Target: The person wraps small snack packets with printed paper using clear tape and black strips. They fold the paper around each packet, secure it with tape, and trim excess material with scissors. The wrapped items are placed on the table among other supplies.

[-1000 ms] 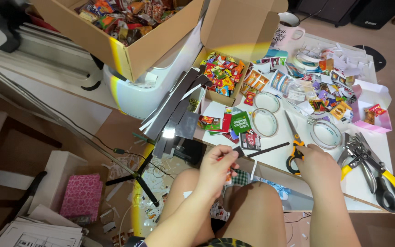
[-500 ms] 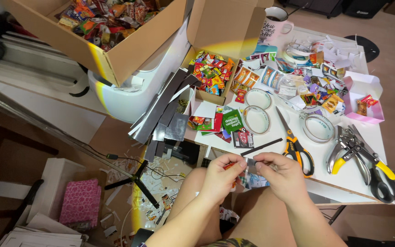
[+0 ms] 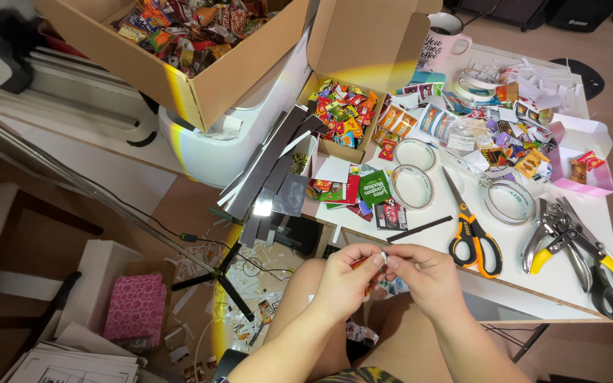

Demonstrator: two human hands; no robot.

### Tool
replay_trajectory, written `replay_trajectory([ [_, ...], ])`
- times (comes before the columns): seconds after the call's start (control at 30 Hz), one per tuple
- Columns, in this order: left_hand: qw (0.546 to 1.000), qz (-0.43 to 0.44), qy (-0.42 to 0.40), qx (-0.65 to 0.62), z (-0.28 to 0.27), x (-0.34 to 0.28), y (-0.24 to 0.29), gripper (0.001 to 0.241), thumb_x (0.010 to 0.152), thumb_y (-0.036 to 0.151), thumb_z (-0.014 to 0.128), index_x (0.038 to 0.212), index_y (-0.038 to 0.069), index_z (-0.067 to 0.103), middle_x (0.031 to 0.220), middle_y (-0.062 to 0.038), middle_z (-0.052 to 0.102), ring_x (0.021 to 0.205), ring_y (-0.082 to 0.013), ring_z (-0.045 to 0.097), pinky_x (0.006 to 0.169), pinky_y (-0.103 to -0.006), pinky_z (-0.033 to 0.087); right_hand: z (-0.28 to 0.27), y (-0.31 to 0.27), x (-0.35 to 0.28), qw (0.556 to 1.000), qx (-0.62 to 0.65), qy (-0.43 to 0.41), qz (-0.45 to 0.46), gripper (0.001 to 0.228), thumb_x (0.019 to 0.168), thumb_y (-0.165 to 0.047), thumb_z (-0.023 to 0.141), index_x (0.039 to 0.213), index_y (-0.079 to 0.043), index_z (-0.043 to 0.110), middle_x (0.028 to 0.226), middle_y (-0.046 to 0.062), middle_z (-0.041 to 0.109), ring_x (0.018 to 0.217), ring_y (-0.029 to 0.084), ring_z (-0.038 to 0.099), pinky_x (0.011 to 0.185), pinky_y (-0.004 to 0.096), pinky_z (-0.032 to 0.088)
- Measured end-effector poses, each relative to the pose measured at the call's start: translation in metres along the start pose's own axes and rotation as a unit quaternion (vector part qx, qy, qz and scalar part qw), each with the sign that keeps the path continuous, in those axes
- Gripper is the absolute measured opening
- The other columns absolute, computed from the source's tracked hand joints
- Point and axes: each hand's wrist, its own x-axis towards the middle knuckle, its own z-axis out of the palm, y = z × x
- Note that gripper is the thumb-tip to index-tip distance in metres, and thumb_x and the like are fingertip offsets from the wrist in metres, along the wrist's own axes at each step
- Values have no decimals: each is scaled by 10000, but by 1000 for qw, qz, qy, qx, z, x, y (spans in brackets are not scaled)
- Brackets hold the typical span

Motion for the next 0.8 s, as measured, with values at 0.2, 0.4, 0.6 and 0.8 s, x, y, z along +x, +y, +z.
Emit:
replay_trajectory([
  [0.2, 1000, 10, -4, 4, -4, 1, -3, 73, 1005, 95, 661, 976, 30, 669, 748, -111, 641, 625, -154, 576, 495, -296, 523, 4, 3, -2, 990, 121, 42, 59, 111, 882, 7, 696, 917, 107, 728, 678, 294, 721, 569, 344, 707, 605, 423, 641],
  [0.4, 1000, -7, -16, -12, -7, -3, -9, 43, 1004, 77, 657, 989, 37, 650, 762, -131, 638, 630, -146, 577, 521, -220, 485, 2, 9, 1, 976, 205, 56, 37, 72, 929, 30, 624, 913, 90, 663, 673, 280, 669, 531, 354, 667, 553, 429, 611],
  [0.6, 998, -3, 16, 56, -9, -11, -4, 62, 969, 120, 701, 954, 78, 658, 694, -122, 661, 531, -153, 567, 442, -232, 379, -11, 23, 12, 953, 256, 154, 58, 72, 944, 6, 588, 892, -10, 634, 669, 141, 582, 545, 330, 639, 530, 369, 502],
  [0.8, 911, 208, 15, 357, -8, -12, -4, 126, 847, 38, 681, 840, 149, 739, 950, -11, 650, 840, -132, 624, 718, -248, 481, -40, 16, 10, 957, 222, 186, 9, 67, 994, -47, 606, 931, -35, 624, 742, 105, 577, 649, 335, 682, 570, 408, 587],
])
